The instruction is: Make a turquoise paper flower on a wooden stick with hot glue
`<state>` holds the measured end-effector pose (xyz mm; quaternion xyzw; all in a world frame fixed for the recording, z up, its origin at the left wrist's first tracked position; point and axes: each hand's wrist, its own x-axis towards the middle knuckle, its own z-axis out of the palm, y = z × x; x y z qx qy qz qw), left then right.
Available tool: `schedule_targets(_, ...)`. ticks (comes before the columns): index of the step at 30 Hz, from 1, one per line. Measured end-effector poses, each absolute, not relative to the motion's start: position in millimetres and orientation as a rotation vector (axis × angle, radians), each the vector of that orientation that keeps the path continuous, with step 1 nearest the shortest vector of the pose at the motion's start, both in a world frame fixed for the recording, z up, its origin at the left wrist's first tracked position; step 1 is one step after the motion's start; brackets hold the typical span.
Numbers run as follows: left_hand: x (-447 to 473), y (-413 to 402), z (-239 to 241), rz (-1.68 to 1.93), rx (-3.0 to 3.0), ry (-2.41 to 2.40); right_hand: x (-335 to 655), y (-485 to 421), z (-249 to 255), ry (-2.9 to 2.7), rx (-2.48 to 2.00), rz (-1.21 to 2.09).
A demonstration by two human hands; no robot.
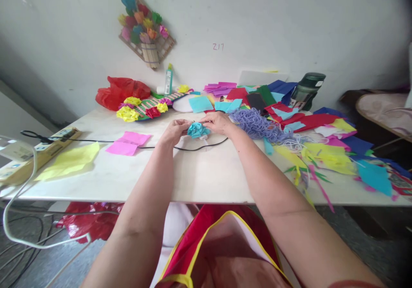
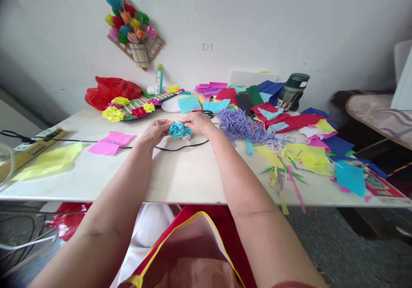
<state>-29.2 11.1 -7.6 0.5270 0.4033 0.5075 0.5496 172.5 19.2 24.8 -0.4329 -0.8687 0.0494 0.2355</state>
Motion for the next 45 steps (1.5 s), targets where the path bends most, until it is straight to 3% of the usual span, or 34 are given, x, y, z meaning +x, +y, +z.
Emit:
schedule_targets(6, -28, 11, -8, 1.211, 1.269, 0.956, 174, 20, 23, -2.392, -1.213, 0.253)
schedule_targets(16, -28, 6, -3, 1.194, 1.242, 0.856, 173, 18, 27, -2.395, -1.198, 0.152)
schedule_targets(38, -26, 9, -9, 1.192, 1.162, 0.823, 167, 3, 35, -2.531, -1.229, -0.31)
schedule_targets(45, -22, 8, -7, 1.287, 1.322, 0.894, 172, 10, 31, -2.448, -1.228, -0.168)
